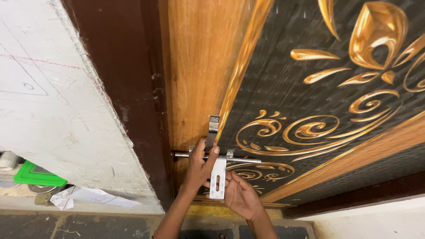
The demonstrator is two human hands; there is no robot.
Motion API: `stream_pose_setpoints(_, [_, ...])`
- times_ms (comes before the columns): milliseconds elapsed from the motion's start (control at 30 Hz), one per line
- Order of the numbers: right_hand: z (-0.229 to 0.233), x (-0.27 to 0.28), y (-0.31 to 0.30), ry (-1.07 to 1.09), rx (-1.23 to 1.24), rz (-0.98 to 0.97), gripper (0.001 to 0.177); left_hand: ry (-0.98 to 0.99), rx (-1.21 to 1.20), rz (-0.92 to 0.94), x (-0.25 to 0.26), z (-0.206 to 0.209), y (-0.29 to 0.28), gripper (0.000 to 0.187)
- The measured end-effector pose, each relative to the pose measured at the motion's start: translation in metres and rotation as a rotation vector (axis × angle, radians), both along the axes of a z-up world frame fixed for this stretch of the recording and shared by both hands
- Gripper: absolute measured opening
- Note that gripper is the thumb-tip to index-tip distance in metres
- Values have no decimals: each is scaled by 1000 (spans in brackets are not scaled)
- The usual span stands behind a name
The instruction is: The person installs a metal latch onto a wooden door. They hold the latch against the door edge and repeatedly adjust its position while securing it with screws.
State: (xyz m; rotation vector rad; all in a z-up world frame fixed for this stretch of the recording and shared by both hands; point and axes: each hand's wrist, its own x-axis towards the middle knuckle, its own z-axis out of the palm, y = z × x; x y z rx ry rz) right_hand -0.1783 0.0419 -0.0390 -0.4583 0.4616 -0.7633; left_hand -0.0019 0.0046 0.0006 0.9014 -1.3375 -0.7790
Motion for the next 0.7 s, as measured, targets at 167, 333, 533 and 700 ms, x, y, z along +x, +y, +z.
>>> stream_pose_setpoints(167, [-4, 2, 0, -29, -1, 16, 49, -28, -11, 20, 0, -1, -1, 27])
stream_pose_setpoints(333, [-6, 5, 1, -32, 0, -1, 51, -48, -20, 3, 5, -5, -5, 29])
stream_pose_setpoints(533, [0, 6, 0, -62, 16, -25, 52, -63, -32, 20, 6, -5, -16, 25])
stream_pose_setpoints(700, [-4, 6, -8, -53, 24, -37, 53, -67, -104, 69, 2, -8, -26, 19])
